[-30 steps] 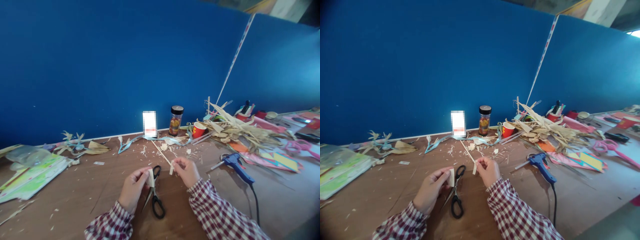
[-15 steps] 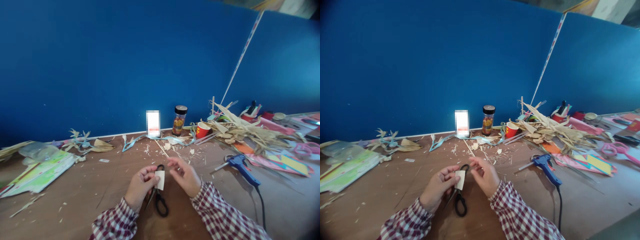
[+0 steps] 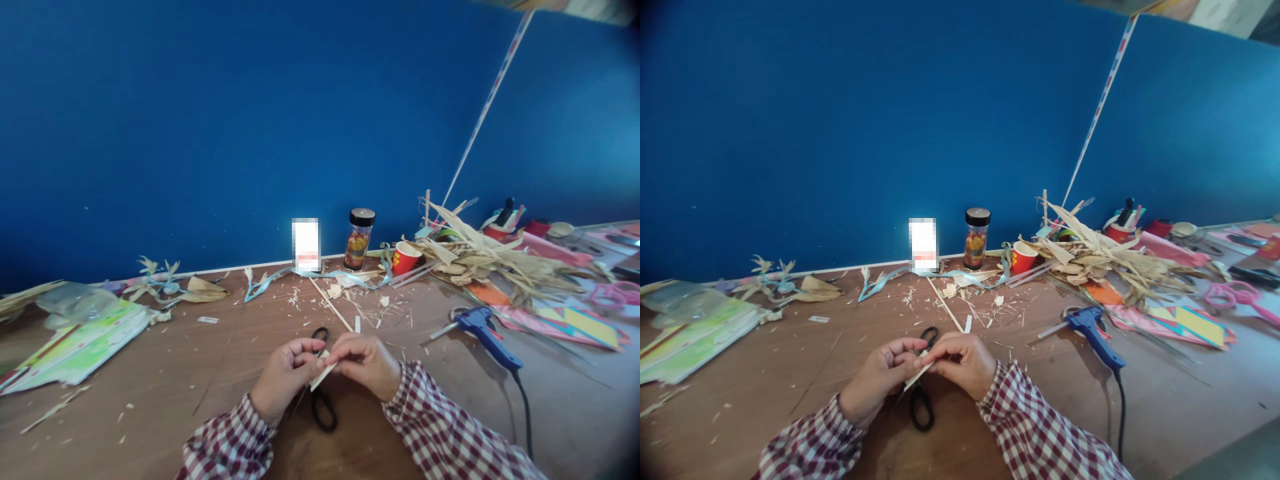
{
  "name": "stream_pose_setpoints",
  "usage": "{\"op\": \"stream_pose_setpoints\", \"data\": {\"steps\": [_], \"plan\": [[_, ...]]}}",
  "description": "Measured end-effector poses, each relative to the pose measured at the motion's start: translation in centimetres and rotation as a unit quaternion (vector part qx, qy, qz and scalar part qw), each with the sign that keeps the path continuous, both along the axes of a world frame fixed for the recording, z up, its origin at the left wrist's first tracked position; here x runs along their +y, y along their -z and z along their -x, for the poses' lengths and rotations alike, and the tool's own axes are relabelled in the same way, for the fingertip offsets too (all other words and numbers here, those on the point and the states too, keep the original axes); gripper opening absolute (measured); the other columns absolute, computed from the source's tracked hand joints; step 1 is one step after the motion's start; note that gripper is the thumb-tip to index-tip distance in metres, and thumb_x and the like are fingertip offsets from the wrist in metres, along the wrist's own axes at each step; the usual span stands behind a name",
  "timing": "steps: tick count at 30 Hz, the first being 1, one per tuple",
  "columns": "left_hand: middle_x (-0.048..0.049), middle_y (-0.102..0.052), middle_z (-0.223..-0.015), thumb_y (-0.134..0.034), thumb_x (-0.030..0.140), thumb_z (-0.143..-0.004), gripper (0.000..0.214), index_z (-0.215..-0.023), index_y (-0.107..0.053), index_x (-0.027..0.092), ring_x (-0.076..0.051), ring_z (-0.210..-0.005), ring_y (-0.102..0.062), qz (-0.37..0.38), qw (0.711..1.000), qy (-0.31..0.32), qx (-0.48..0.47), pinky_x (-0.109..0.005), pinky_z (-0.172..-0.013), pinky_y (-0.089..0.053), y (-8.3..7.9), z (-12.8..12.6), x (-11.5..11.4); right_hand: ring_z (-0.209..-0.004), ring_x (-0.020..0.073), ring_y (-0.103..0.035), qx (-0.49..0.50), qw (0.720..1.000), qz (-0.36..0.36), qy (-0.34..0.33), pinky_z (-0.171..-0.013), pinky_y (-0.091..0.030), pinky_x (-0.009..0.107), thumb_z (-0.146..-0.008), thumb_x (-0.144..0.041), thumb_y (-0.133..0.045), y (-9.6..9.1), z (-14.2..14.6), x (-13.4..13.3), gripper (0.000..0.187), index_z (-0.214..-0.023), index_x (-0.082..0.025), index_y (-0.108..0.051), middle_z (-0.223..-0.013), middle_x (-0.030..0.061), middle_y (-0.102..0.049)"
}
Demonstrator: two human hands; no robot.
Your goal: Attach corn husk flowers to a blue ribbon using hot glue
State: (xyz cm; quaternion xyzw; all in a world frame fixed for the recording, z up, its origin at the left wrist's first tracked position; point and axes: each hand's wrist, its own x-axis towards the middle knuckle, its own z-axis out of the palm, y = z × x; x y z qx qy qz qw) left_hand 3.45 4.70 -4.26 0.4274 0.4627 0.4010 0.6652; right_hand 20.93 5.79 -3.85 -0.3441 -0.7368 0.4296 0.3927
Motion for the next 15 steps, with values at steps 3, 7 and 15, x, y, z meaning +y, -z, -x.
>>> {"op": "stream_pose_setpoints", "data": {"steps": [3, 7, 15], "plan": [[0.0027, -0.057, -0.056, -0.070, 0.031, -0.060, 0.038, -0.091, -0.058, 0.012, -0.004, -0.044, -0.043, -0.003, 1.000, -0.017, -0.011, -0.016, -0.042, -0.030, -0.19, -0.20, -0.15, -0.067, 0.0139, -0.058, -0.002, 1.000, -0.006, 0.012, -0.063, -0.046, 0.025, -0.073, -0.025, -0.062, 0.03, 0.05, -0.01, 0.010, -0.076, -0.019, -0.069, -0.075, 0.0037, -0.064], [-0.0009, -0.062, -0.063, -0.070, 0.034, -0.060, 0.043, -0.095, -0.058, 0.012, -0.006, -0.045, -0.046, 0.015, 0.998, -0.063, -0.003, -0.016, -0.042, -0.031, 0.00, -0.40, -0.15, -0.067, 0.0138, -0.059, -0.011, 0.999, -0.023, 0.021, -0.062, -0.045, 0.024, -0.073, -0.022, -0.061, -0.05, 0.17, -0.10, 0.009, -0.074, -0.019, -0.069, -0.075, 0.0037, -0.064], [0.0033, -0.054, -0.056, -0.060, 0.037, -0.070, 0.033, -0.094, -0.057, 0.015, -0.008, -0.047, -0.046, -0.118, 0.974, -0.188, 0.051, -0.017, -0.041, -0.034, -0.37, 0.03, -0.30, -0.069, 0.0146, -0.058, 0.021, 0.989, -0.063, 0.130, -0.062, -0.046, 0.026, -0.073, -0.020, -0.060, 0.27, 0.39, -0.03, 0.007, -0.074, -0.019, -0.067, -0.075, 0.0037, -0.064]]}}
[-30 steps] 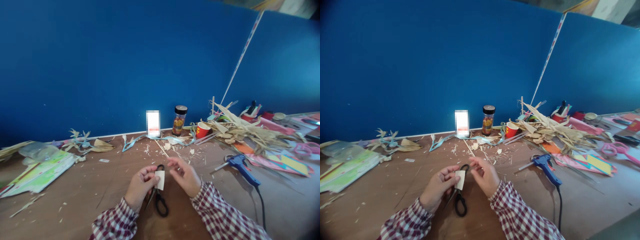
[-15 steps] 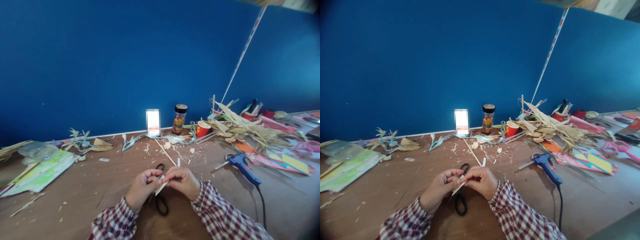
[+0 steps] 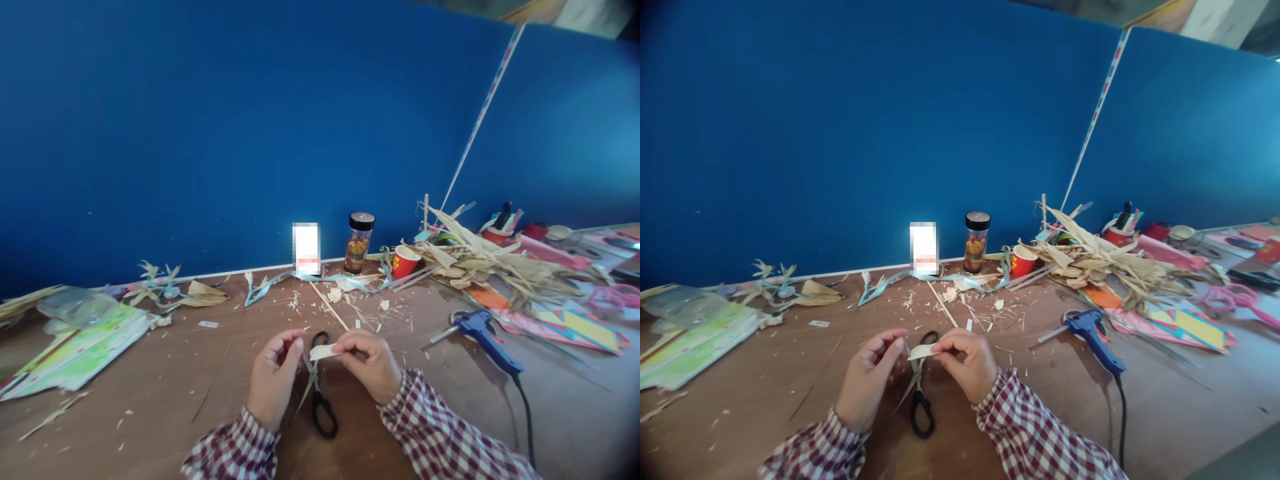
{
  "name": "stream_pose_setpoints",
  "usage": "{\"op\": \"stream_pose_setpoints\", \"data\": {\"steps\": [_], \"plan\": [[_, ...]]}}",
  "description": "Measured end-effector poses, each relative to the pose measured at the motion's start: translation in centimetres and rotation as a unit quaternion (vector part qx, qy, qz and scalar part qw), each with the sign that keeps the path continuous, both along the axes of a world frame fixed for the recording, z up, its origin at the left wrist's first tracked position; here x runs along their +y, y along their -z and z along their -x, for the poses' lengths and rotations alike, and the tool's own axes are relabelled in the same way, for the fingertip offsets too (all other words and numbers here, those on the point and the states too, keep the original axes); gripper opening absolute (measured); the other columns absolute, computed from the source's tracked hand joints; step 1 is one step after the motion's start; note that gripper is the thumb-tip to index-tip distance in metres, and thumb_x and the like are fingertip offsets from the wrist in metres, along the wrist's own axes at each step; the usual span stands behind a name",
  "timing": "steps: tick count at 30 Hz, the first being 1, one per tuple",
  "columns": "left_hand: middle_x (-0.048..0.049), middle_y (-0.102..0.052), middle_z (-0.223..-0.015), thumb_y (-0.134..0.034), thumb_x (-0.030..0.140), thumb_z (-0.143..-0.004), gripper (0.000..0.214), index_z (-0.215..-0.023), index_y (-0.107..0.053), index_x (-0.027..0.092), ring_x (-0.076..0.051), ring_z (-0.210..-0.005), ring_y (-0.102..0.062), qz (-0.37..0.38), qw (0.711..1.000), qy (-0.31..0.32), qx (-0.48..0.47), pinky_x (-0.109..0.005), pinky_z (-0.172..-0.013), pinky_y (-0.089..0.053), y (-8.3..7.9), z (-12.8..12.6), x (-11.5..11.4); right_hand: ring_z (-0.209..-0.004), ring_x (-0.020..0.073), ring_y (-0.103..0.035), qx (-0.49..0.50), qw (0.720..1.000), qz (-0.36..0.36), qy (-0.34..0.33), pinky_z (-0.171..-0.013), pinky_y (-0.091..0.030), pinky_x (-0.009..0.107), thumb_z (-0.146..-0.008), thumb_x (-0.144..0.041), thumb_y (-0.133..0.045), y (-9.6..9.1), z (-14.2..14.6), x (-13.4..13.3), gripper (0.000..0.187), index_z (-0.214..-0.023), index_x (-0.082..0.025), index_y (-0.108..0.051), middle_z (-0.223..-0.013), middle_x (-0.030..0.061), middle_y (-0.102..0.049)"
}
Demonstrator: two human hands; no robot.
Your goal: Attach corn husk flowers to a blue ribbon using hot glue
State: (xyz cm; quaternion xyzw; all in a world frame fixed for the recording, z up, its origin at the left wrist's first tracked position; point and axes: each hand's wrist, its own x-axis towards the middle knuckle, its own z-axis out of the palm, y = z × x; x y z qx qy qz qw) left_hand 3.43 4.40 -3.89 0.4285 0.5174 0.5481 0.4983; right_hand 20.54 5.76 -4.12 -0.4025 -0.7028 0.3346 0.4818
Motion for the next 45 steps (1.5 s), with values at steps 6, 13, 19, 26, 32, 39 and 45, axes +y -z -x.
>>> {"op": "stream_pose_setpoints", "data": {"steps": [6, 13, 19, 26, 32, 39, 45], "plan": [[-0.0066, -0.067, -0.072, -0.066, 0.035, -0.063, 0.033, -0.088, -0.061, 0.015, -0.017, -0.062, -0.062, 0.015, 0.997, 0.074, 0.008, -0.025, -0.055, -0.048, -0.4, -0.9, -0.8, -0.069, 0.0148, -0.058, 0.006, 0.999, -0.012, 0.051, -0.061, -0.046, 0.026, -0.075, -0.018, -0.056, 0.0, 0.0, 0.0, 0.010, -0.076, -0.019, -0.066, -0.077, 0.0042, -0.063], [-0.0056, -0.070, -0.074, -0.068, 0.030, -0.064, 0.031, -0.090, -0.063, 0.014, -0.015, -0.066, -0.063, 0.026, 0.997, 0.071, -0.027, -0.024, -0.061, -0.050, 1.3, -0.6, 0.0, -0.071, 0.0145, -0.058, 0.018, 0.999, -0.003, 0.035, -0.062, -0.046, 0.025, -0.074, -0.015, -0.056, 0.2, 0.2, -0.2, 0.011, -0.076, -0.019, -0.065, -0.077, 0.0035, -0.063], [-0.0055, -0.069, -0.071, -0.069, 0.029, -0.062, 0.030, -0.087, -0.064, 0.014, -0.016, -0.064, -0.063, 0.052, 0.994, 0.077, -0.059, -0.025, -0.058, -0.050, 1.3, -0.6, -0.1, -0.072, 0.0145, -0.058, 0.029, 0.999, 0.005, 0.039, -0.064, -0.046, 0.026, -0.075, -0.018, -0.056, 0.4, 0.2, 0.0, 0.009, -0.076, -0.020, -0.065, -0.078, 0.0033, -0.063], [-0.0031, -0.069, -0.067, -0.070, 0.027, -0.061, 0.018, -0.075, -0.066, 0.015, -0.013, -0.064, -0.062, 0.036, 0.995, 0.062, -0.063, -0.023, -0.062, -0.049, 1.8, -0.6, 0.0, -0.070, 0.0157, -0.059, 0.042, 0.997, 0.052, 0.048, -0.065, -0.047, 0.027, -0.072, -0.025, -0.060, 0.3, 0.3, -0.2, 0.009, -0.076, -0.020, -0.067, -0.076, 0.0035, -0.065], [-0.0037, -0.068, -0.067, -0.069, 0.028, -0.063, 0.017, -0.072, -0.067, 0.014, -0.012, -0.063, -0.060, 0.047, 0.996, 0.072, -0.035, -0.020, -0.060, -0.048, 1.6, -0.5, 0.0, -0.054, 0.0111, -0.056, 0.124, 0.969, 0.215, 0.013, -0.055, -0.047, 0.023, -0.069, -0.032, -0.063, 0.7, 0.5, 0.1, 0.017, -0.076, -0.016, -0.065, -0.061, 0.0001, -0.064], [-0.0040, -0.069, -0.069, -0.075, 0.025, -0.054, 0.021, -0.069, -0.068, 0.012, -0.012, -0.065, -0.062, 0.146, 0.977, 0.034, -0.154, -0.018, -0.059, -0.050, 1.3, -0.8, 0.0, -0.055, 0.0097, -0.058, 0.199, 0.936, 0.289, 0.002, -0.056, -0.049, 0.022, -0.066, -0.033, -0.066, 1.2, 1.0, 0.0, 0.022, -0.075, -0.014, -0.062, -0.062, 0.0007, -0.065], [-0.0041, -0.067, -0.060, -0.077, 0.023, -0.051, 0.024, -0.066, -0.067, 0.009, -0.010, -0.056, -0.061, 0.151, 0.972, 0.023, -0.177, -0.017, -0.055, -0.051, 1.2, -1.0, -0.1, -0.056, 0.0103, -0.060, 0.217, 0.930, 0.297, -0.003, -0.057, -0.050, 0.022, -0.064, -0.033, -0.068, 1.8, 1.0, 0.1, 0.025, -0.076, -0.013, -0.061, -0.064, 0.0017, -0.066]]}}
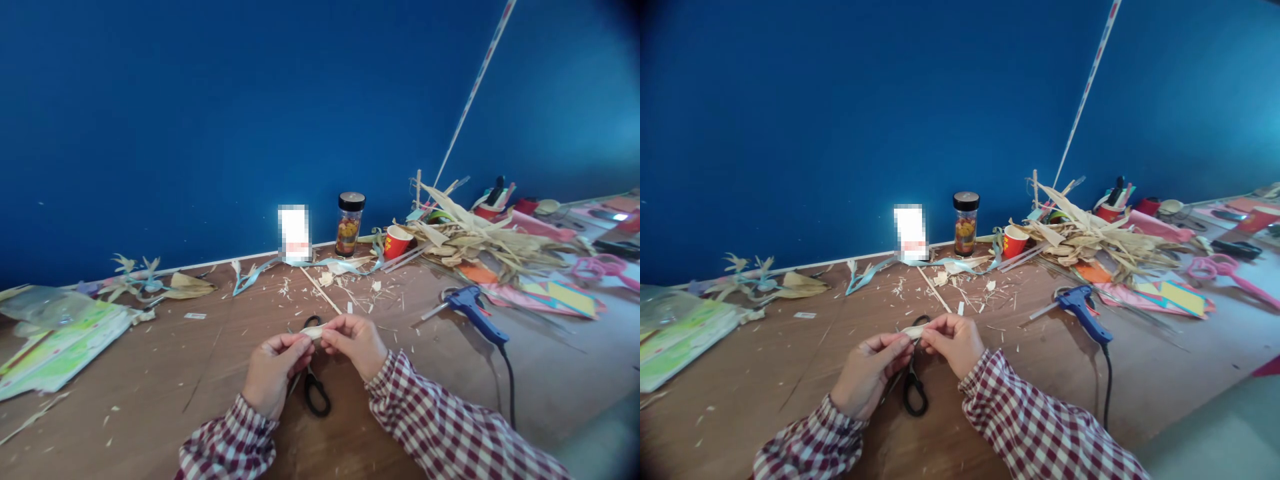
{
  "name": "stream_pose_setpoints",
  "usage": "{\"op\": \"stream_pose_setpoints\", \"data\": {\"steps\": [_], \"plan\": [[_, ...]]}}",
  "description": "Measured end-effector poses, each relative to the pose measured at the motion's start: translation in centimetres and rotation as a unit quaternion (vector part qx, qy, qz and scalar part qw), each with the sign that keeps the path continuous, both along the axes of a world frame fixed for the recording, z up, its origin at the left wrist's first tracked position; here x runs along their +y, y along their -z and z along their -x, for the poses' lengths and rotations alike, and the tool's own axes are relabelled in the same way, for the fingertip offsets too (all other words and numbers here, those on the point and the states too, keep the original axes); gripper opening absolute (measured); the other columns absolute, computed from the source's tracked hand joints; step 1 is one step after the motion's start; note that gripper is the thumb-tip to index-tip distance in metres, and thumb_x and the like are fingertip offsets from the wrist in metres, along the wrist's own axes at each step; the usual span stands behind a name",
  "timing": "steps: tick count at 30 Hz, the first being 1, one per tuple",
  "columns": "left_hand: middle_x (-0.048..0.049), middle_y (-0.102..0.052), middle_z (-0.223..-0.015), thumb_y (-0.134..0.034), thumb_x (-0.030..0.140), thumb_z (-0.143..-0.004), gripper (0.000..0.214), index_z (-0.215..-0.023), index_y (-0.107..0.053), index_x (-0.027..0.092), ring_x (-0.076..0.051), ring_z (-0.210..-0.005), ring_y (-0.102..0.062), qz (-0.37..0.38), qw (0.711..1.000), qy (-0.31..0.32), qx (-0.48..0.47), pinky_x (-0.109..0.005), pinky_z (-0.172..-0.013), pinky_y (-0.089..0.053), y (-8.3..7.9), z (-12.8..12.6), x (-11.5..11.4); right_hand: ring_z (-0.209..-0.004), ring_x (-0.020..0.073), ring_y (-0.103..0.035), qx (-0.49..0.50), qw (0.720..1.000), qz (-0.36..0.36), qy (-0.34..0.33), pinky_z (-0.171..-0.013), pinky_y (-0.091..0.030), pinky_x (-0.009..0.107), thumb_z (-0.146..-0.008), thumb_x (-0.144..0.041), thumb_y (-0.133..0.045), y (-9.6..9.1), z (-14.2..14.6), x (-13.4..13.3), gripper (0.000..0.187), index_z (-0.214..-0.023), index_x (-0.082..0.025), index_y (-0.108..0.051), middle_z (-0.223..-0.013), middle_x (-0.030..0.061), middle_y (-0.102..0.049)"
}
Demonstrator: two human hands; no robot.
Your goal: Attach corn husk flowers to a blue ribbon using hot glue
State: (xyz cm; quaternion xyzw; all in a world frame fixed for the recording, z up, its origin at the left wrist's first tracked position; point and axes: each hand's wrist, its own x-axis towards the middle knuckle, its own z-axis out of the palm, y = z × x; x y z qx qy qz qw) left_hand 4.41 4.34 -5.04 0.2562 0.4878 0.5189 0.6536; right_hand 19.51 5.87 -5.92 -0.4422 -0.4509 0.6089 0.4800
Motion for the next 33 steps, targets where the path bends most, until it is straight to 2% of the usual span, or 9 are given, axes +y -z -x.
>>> {"op": "stream_pose_setpoints", "data": {"steps": [6, 24, 26, 30, 33], "plan": [[-0.0044, -0.068, -0.060, -0.078, 0.023, -0.049, 0.025, -0.064, -0.065, 0.009, -0.010, -0.056, -0.061, 0.000, 1.000, -0.005, 0.005, -0.017, -0.056, -0.051, -0.2, 0.0, -0.1, -0.056, 0.0108, -0.061, 0.021, 1.000, 0.021, -0.004, -0.058, -0.050, 0.023, -0.062, -0.032, -0.070, 0.1, 0.0, 0.0, 0.025, -0.073, -0.012, -0.059, -0.064, 0.0019, -0.067], [-0.0030, -0.066, -0.056, -0.075, 0.025, -0.053, 0.025, -0.063, -0.057, 0.011, -0.009, -0.052, -0.060, -0.014, 0.998, -0.003, 0.060, -0.016, -0.053, -0.049, -0.1, -0.3, -0.1, -0.048, 0.0097, -0.056, -0.034, 0.999, 0.032, 0.006, -0.048, -0.045, 0.022, -0.061, -0.036, -0.068, -1.0, 0.4, -0.3, 0.027, -0.070, -0.014, -0.054, -0.053, -0.0019, -0.061], [-0.0019, -0.066, -0.056, -0.075, 0.024, -0.053, 0.028, -0.070, -0.056, 0.012, -0.010, -0.053, -0.061, -0.018, 0.998, -0.005, 0.058, -0.017, -0.052, -0.049, -0.2, -0.3, -0.1, -0.047, 0.0095, -0.055, -0.019, 0.999, 0.027, 0.011, -0.047, -0.044, 0.021, -0.061, -0.032, -0.069, -1.0, 0.4, -0.3, 0.029, -0.074, -0.016, -0.049, -0.053, -0.0039, -0.059], [-0.0012, -0.066, -0.062, -0.073, 0.022, -0.057, 0.046, -0.097, -0.050, 0.016, -0.012, -0.057, -0.063, -0.028, 0.998, 0.004, 0.057, -0.021, -0.053, -0.051, -0.3, -0.1, -0.1, -0.047, 0.0084, -0.054, 0.009, 1.000, -0.008, 0.013, -0.048, -0.043, 0.020, -0.064, -0.024, -0.067, -0.6, 0.2, 0.1, 0.035, -0.083, -0.019, -0.039, -0.055, -0.0074, -0.057], [-0.0034, -0.066, -0.068, -0.070, 0.022, -0.062, 0.046, -0.103, -0.049, 0.015, -0.012, -0.062, -0.063, -0.025, 0.997, 0.032, 0.061, -0.021, -0.056, -0.051, -0.6, 0.0, -0.1, -0.050, 0.0074, -0.053, 0.006, 1.000, -0.028, 0.007, -0.051, -0.041, 0.020, -0.067, -0.021, -0.063, -0.3, -0.1, 0.3, 0.032, -0.086, -0.019, -0.038, -0.058, -0.0071, -0.057]]}}
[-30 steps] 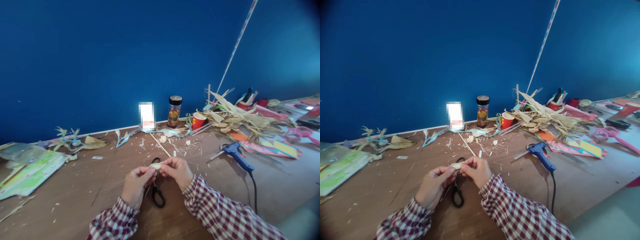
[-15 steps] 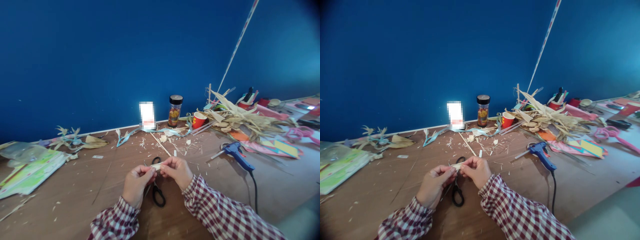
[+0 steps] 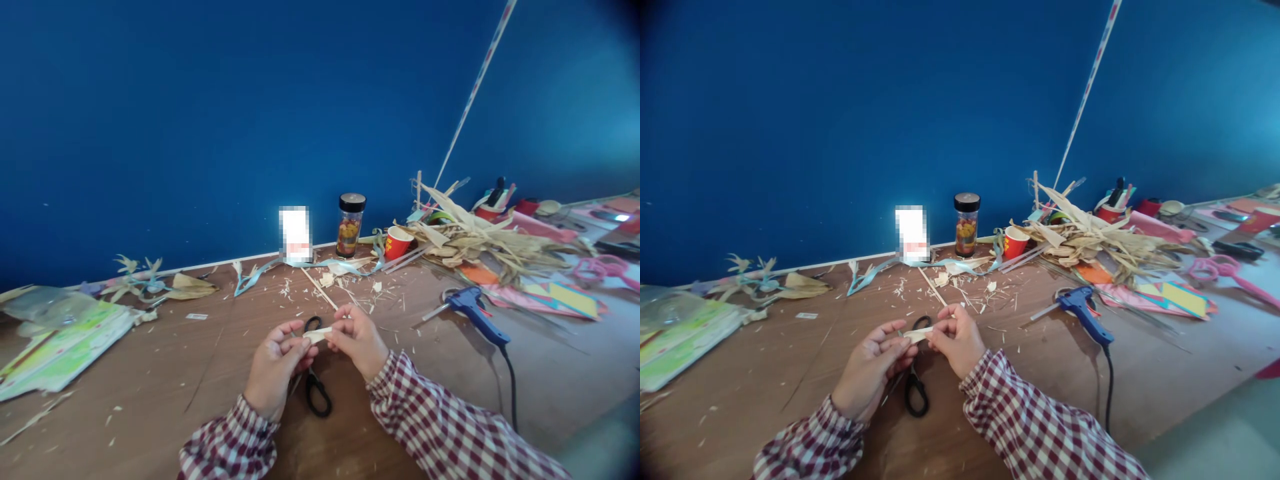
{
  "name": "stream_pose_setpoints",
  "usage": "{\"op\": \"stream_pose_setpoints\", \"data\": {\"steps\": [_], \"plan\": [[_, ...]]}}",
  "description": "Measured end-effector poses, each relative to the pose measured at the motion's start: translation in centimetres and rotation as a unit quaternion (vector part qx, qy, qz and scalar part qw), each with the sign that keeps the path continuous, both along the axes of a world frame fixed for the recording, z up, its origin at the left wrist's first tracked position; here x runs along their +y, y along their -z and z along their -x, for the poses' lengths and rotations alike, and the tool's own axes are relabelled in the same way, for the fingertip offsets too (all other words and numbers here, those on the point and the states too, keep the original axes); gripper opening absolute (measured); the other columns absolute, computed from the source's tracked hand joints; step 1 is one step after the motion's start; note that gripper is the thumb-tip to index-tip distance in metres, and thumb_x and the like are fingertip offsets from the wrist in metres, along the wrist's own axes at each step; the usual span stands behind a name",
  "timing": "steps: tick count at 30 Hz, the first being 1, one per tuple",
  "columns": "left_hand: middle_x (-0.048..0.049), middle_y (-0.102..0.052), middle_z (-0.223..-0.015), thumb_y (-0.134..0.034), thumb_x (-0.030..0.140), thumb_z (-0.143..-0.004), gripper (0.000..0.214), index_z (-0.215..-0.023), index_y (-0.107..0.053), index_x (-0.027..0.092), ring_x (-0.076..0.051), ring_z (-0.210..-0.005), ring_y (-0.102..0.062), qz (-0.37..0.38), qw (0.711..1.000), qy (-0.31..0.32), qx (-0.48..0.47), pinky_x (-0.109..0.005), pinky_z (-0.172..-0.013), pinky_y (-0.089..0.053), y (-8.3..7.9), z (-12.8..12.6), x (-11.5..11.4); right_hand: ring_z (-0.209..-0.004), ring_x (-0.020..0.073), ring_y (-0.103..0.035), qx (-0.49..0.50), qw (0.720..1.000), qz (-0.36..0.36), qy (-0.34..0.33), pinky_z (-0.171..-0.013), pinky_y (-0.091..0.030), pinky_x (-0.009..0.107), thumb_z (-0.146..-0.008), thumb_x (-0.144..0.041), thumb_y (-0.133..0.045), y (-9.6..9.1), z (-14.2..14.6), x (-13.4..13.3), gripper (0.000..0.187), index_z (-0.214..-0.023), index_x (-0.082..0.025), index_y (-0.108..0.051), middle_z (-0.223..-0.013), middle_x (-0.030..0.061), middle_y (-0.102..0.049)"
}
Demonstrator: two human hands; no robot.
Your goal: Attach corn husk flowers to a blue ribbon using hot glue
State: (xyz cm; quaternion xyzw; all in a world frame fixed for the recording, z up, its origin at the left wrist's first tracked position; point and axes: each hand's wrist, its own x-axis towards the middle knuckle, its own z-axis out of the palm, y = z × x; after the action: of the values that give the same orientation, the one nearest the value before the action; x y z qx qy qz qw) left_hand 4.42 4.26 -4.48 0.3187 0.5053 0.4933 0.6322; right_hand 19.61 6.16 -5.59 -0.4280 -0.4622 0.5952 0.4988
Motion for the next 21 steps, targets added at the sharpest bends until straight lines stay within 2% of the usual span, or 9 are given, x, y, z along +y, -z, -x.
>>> {"op": "stream_pose_setpoints", "data": {"steps": [7, 11, 15, 18, 21], "plan": [[-0.0029, -0.065, -0.074, -0.071, 0.022, -0.061, 0.040, -0.096, -0.055, 0.013, -0.011, -0.065, -0.060, -0.039, 0.992, 0.103, 0.056, -0.019, -0.056, -0.049, 0.2, 0.1, -0.1, -0.052, 0.0060, -0.047, -0.079, 0.995, -0.050, -0.044, -0.050, -0.034, 0.018, -0.069, -0.016, -0.059, -0.5, -0.3, -0.6, 0.030, -0.091, -0.019, -0.039, -0.065, -0.0056, -0.056], [0.0008, -0.062, -0.063, -0.073, 0.023, -0.059, 0.036, -0.089, -0.056, 0.012, -0.008, -0.055, -0.057, -0.004, 0.995, 0.099, 0.024, -0.018, -0.054, -0.048, 0.2, 0.1, -0.1, -0.050, 0.0066, -0.047, -0.078, 0.993, -0.038, -0.074, -0.049, -0.035, 0.019, -0.071, -0.020, -0.059, -0.5, -0.3, -0.7, 0.028, -0.091, -0.019, -0.040, -0.060, -0.0065, -0.054], [-0.0012, -0.063, -0.065, -0.076, 0.022, -0.055, 0.040, -0.089, -0.058, 0.013, -0.009, -0.055, -0.059, 0.060, 0.994, 0.093, -0.026, -0.022, -0.057, -0.051, -0.3, 0.1, -0.1, -0.047, 0.0077, -0.049, -0.061, 0.995, 0.003, -0.084, -0.050, -0.039, 0.021, -0.073, -0.027, -0.057, -0.4, -0.5, -0.3, 0.026, -0.088, -0.019, -0.038, -0.056, -0.0071, -0.053], [-0.0052, -0.066, -0.069, -0.075, 0.022, -0.055, 0.038, -0.088, -0.060, 0.012, -0.010, -0.055, -0.060, 0.070, 0.992, 0.109, 0.003, -0.021, -0.055, -0.051, -0.6, 0.2, -0.1, -0.050, 0.0086, -0.051, -0.090, 0.993, -0.028, -0.069, -0.052, -0.040, 0.022, -0.076, -0.027, -0.054, -0.6, -0.7, -0.4, 0.020, -0.088, -0.019, -0.040, -0.060, -0.0050, -0.056], [-0.0066, -0.066, -0.066, -0.074, 0.024, -0.056, 0.029, -0.079, -0.063, 0.011, -0.010, -0.051, -0.060, 0.062, 0.988, 0.132, 0.059, -0.019, -0.049, -0.049, -0.8, 0.5, 0.0, -0.057, 0.0105, -0.054, -0.137, 0.986, -0.081, -0.045, -0.057, -0.042, 0.023, -0.077, -0.024, -0.052, -1.0, -0.5, -0.9, 0.017, -0.091, -0.020, -0.043, -0.064, -0.0034, -0.058]]}}
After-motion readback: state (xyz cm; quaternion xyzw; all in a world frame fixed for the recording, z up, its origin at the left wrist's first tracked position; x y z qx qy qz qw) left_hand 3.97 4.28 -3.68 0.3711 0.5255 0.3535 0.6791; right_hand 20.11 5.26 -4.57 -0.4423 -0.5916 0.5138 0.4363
